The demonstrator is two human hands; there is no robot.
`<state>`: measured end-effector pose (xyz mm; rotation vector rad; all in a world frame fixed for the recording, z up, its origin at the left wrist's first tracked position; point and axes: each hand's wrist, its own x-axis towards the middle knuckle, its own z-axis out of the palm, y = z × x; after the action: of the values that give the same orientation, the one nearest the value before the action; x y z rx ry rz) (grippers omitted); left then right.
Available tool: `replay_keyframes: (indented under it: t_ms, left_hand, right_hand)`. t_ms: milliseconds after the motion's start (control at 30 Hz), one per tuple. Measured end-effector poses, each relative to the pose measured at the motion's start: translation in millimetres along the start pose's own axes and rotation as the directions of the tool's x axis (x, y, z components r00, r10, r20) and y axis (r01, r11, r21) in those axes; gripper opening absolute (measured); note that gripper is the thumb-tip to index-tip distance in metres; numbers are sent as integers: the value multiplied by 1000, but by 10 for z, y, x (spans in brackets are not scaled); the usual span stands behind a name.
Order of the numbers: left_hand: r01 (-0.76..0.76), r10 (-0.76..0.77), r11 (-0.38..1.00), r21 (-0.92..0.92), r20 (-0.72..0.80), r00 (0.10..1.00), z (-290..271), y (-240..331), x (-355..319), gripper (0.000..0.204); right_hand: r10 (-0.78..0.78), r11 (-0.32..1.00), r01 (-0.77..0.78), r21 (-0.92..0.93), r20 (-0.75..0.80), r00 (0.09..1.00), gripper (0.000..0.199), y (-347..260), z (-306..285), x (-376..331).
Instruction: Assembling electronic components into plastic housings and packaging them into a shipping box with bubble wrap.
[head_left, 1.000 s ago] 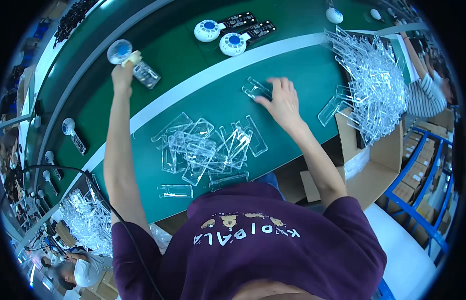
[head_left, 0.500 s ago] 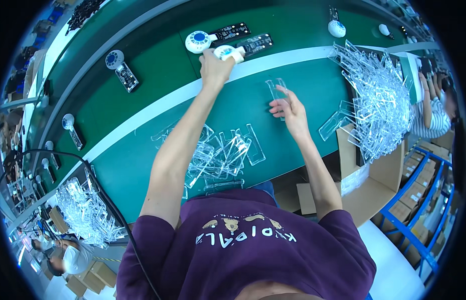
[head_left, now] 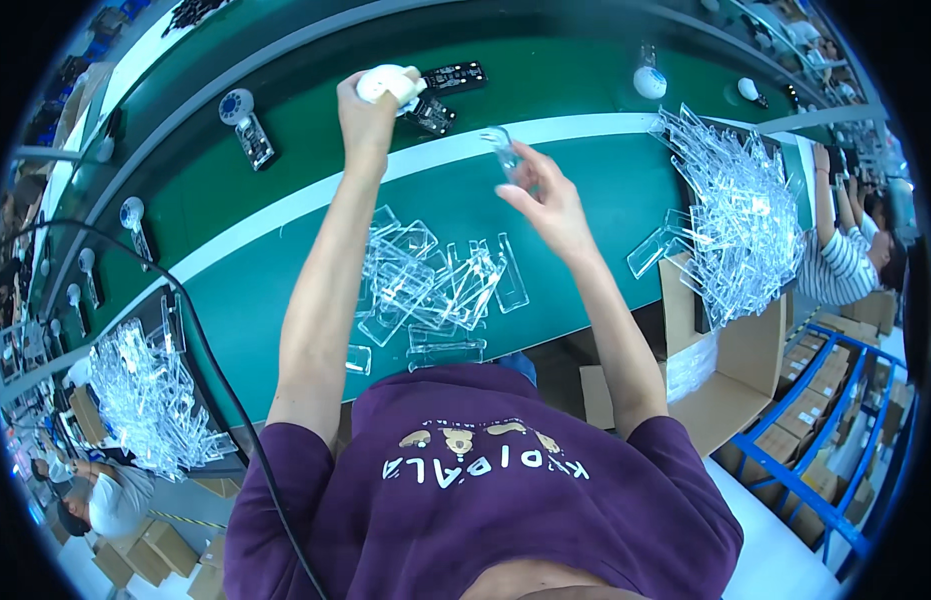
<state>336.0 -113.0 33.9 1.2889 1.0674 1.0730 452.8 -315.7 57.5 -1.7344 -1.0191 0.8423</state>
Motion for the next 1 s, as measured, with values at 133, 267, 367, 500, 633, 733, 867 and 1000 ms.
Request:
replay_keyframes:
  t_ms: [133,267,367,500,633,733,867,1000]
  left_hand:
    - [263,-257,921,-287,58,965,-412,95,-98,68]
    - [334,-328,882,-333,78,942,-692,211,-208,70]
    - [361,-335,894,-265,141,932,-833,294,-264,69]
    - [356,-332,885,-299,131,934,-994,347,-261,68]
    - [383,-369,889,-252,102,924,-1046,393,-306,59]
    - [281,-241,851,-443,146,960,-1056,389,-380,52]
    - [325,-145,640,-697,305,941,-992,104,-589,46]
    - [372,-189,660,-653,334,923,-1048,98,-709,47]
  right_hand:
    - [-349,895,305,-324,-86,933,57,-186,476,175]
    - [-521,766,456,-453,-21,853,58,-303,818,269]
    - [-585,668,499,-552,24,811,58,-353,1009,283]
    - [-540,685,451,-572,16,841,60,-376,1150,246]
    - [-629,600,495,-629,12,778,61,-276,1210,246]
    - [-420,890,409,-202,-13,908,63,-253,1298,234]
    - [-589,752,564,-340,36,807,64,-355,1300,304]
    - [-603,693,595,-407,125,788,56,-484,1316,264]
